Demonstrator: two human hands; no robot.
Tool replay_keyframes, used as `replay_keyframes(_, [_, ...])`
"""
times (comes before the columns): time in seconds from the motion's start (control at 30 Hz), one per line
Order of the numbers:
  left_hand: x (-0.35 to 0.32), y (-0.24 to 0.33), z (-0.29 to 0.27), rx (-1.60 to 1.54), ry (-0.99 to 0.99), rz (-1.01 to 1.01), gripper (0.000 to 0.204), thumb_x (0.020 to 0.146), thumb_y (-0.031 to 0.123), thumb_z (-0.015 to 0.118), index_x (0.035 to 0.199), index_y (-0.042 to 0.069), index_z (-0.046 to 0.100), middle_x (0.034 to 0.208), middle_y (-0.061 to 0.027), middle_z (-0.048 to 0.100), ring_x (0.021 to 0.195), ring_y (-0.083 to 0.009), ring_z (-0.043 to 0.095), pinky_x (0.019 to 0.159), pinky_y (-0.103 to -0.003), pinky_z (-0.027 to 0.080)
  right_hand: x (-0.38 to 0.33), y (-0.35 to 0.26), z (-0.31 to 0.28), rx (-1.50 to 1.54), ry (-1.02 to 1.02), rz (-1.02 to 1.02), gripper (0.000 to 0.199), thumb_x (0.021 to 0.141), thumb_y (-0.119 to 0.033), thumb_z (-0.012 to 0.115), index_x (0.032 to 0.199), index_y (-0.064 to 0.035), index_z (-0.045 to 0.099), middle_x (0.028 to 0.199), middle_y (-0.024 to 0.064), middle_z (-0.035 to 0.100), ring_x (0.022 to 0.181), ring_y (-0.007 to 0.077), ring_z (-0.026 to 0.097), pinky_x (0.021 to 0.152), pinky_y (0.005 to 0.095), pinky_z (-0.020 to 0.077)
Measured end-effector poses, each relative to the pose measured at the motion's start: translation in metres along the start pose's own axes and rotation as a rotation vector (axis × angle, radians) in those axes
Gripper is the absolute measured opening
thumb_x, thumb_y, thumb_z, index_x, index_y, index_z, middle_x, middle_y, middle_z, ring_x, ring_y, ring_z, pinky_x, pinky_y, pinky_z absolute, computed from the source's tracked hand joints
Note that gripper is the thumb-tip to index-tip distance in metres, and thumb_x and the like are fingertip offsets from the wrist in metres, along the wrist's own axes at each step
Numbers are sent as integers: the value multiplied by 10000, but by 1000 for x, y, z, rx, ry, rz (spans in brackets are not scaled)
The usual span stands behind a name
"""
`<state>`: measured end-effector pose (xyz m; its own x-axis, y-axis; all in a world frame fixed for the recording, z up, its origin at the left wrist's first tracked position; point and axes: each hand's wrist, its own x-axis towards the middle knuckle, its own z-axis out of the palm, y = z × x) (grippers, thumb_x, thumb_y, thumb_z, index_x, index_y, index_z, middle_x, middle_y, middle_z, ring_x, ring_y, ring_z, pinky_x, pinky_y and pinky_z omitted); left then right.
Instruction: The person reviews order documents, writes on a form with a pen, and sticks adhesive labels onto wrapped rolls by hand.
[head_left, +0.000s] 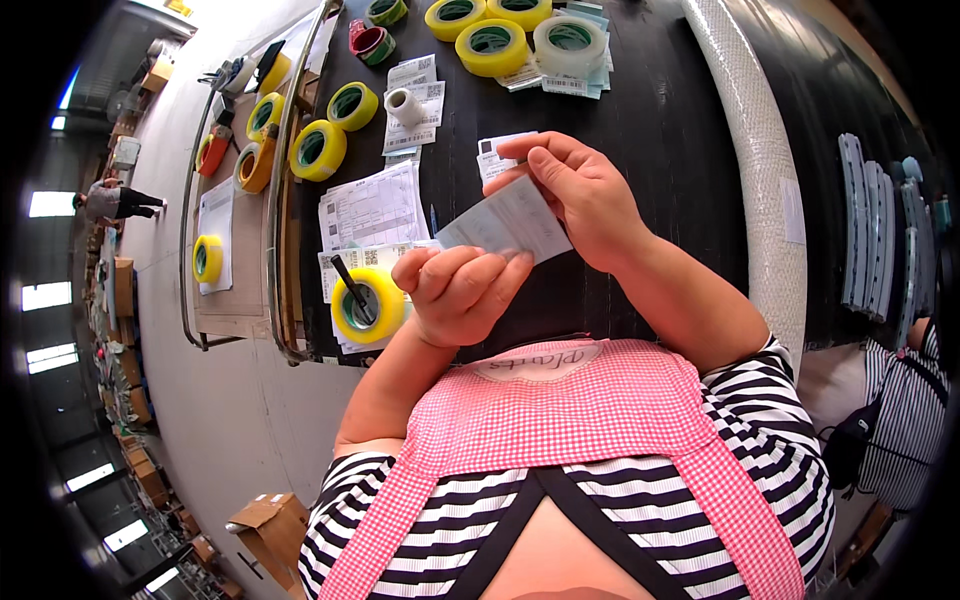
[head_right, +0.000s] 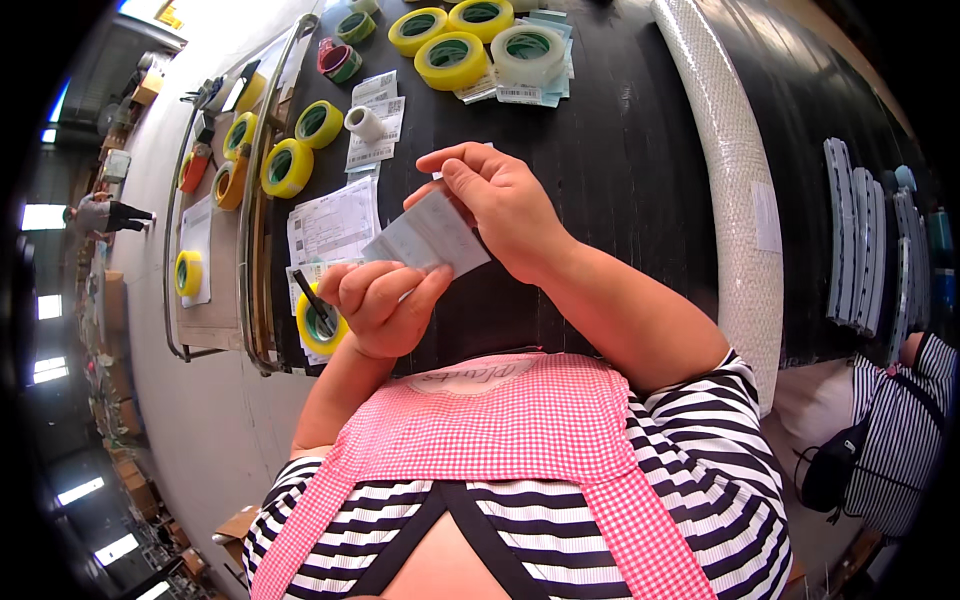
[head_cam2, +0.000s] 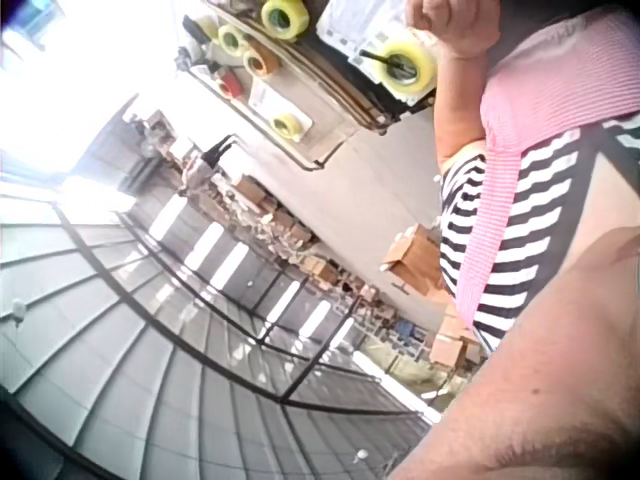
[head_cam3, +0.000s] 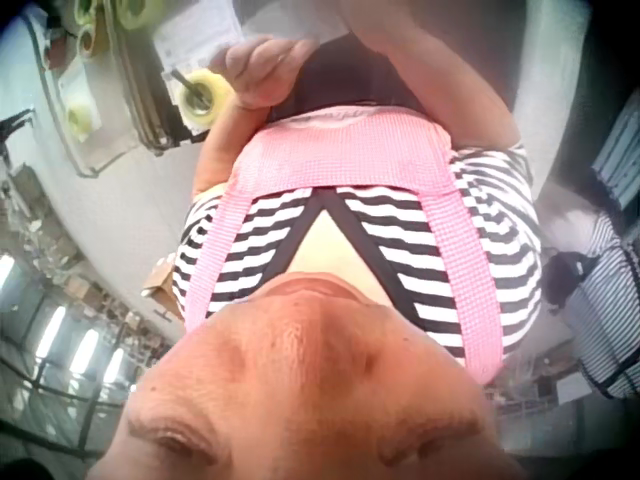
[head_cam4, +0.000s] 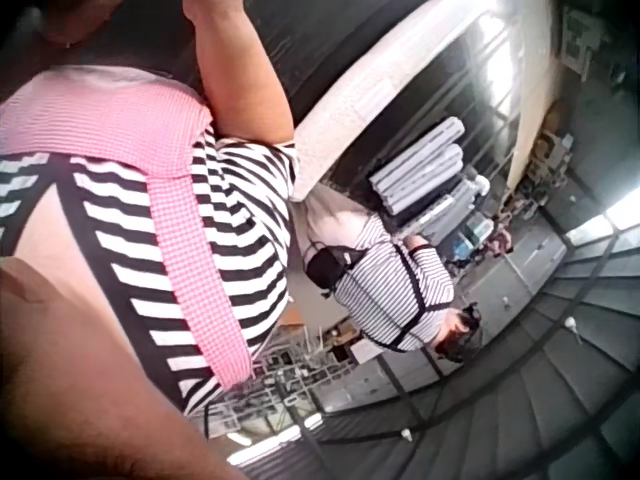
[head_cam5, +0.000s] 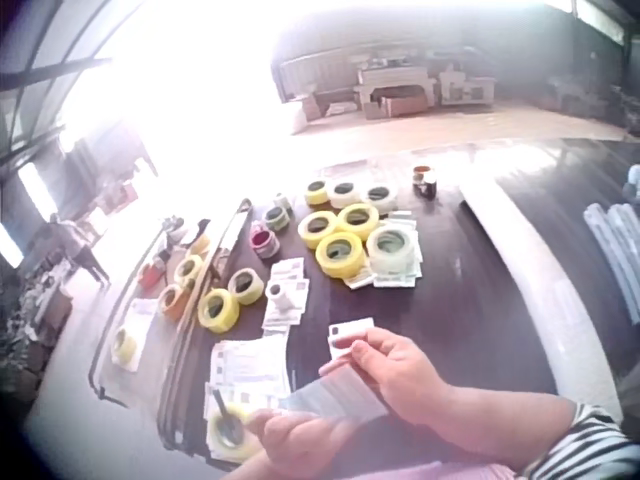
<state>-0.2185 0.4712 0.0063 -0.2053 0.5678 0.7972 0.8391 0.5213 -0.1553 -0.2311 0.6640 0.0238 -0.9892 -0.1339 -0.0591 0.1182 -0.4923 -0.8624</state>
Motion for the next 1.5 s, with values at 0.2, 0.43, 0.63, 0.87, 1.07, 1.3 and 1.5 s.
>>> replay_keyframes(0.2, [3, -2, 2, 41, -54, -85, 255, 671, 179, 669, 923, 197, 707, 876, 80, 558, 851, -110, 531, 840, -337, 312, -13, -1, -6, -32, -15, 41, 359, 961, -238, 559, 1234, -10, 505, 992, 79, 641, 871, 115, 607, 774, 259, 497])
replay_keyframes(0.43, [4, 0, 7, -9, -48, -123, 298, 643, 155, 691, 939, 182, 713, 878, 64, 544, 843, -128, 531, 827, -350, 314, -15, 8, -2, -167, 68, -33, 326, 847, 13, 585, 1159, 15, 491, 837, 24, 557, 750, 63, 560, 653, 217, 491])
replay_keyframes(0.63, [1, 0, 9, -29, -54, -145, 290, 658, 149, 705, 945, 192, 712, 884, 58, 527, 835, -131, 529, 819, -351, 320, -14, 10, -2, -236, 41, -51, 325, 888, -23, 562, 1204, -1, 492, 872, 17, 555, 742, 57, 537, 646, 213, 473])
replay_keyframes(0.87, [1, 1, 9, -82, -54, -180, 321, 631, 97, 734, 934, 198, 702, 874, 55, 530, 819, -141, 534, 797, -359, 326, -15, 13, -3, -281, 87, -98, 235, 922, -16, 482, 1154, -9, 514, 807, 14, 556, 689, 59, 525, 617, 221, 464])
replay_keyframes(1.07, [-4, -5, 5, -1050, -31, -1091, 171, 762, -12, 703, 886, 98, 659, 821, 8, 587, 809, -133, 567, 758, -286, 431, 0, 20, -13, -435, 30, -305, 243, 909, -59, 522, 1147, -51, 570, 993, 56, 621, 837, 96, 584, 762, 230, 472])
replay_keyframes(1.3, [-22, -10, 4, -1835, 310, -1605, 120, 860, -4, 643, 956, 56, 602, 979, -101, 678, 882, -175, 657, 821, -325, 531, 2, 28, -2, -28, -53, 48, 412, 810, 23, 630, 1206, 12, 514, 948, 34, 578, 899, 85, 579, 808, 221, 463])
replay_keyframes(1.5, [-32, -13, -6, -1794, 302, -1600, 118, 854, -1, 652, 947, 44, 594, 968, -99, 675, 876, -167, 649, 832, -315, 517, -2, 32, 14, -247, -63, -49, 437, 819, 41, 602, 1238, -17, 490, 1003, 55, 558, 956, 100, 567, 884, 267, 480])
